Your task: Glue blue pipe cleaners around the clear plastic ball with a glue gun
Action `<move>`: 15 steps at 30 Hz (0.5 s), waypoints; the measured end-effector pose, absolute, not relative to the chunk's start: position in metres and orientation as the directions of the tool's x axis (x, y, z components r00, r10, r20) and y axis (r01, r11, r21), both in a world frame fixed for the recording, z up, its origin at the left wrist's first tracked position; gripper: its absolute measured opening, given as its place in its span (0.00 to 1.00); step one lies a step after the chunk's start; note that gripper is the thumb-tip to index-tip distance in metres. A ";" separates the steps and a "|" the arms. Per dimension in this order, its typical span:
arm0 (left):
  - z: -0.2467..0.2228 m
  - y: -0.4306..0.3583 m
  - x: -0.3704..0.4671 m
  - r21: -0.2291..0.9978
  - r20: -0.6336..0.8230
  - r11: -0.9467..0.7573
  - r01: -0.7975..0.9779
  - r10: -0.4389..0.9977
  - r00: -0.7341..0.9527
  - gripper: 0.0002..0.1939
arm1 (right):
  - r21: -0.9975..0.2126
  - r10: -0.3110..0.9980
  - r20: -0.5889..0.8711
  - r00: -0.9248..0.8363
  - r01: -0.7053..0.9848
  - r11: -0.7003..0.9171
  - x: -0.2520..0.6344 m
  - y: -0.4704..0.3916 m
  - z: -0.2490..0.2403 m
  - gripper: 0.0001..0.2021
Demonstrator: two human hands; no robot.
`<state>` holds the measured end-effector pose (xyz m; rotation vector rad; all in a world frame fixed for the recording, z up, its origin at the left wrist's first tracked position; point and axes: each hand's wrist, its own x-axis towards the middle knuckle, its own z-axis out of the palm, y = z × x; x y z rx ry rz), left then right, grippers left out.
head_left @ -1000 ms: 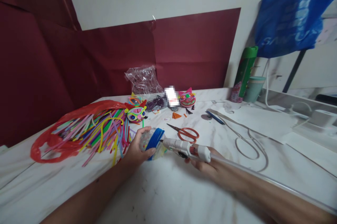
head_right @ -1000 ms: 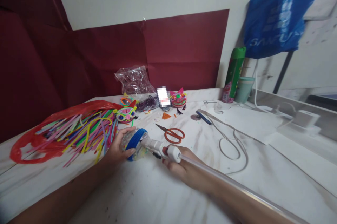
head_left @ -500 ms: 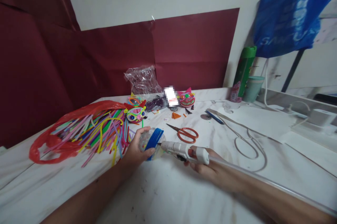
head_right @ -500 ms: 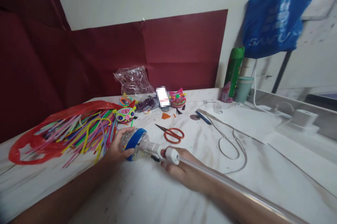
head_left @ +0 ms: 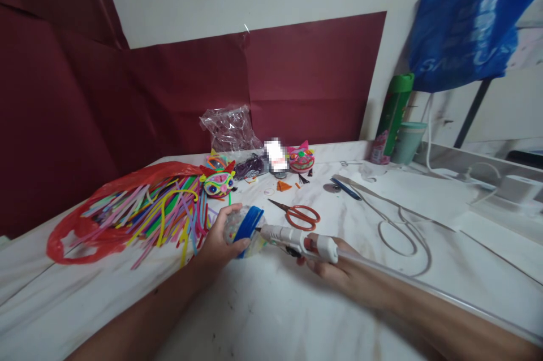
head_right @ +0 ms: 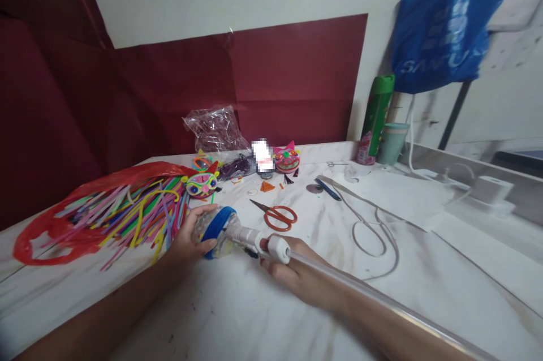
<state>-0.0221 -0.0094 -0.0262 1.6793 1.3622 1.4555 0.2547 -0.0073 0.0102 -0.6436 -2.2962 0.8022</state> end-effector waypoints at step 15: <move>-0.029 -0.008 -0.023 0.884 0.395 -0.357 0.301 0.916 -0.075 0.38 | -0.665 0.620 0.413 -0.667 0.244 0.706 0.256 -0.004 0.008 0.09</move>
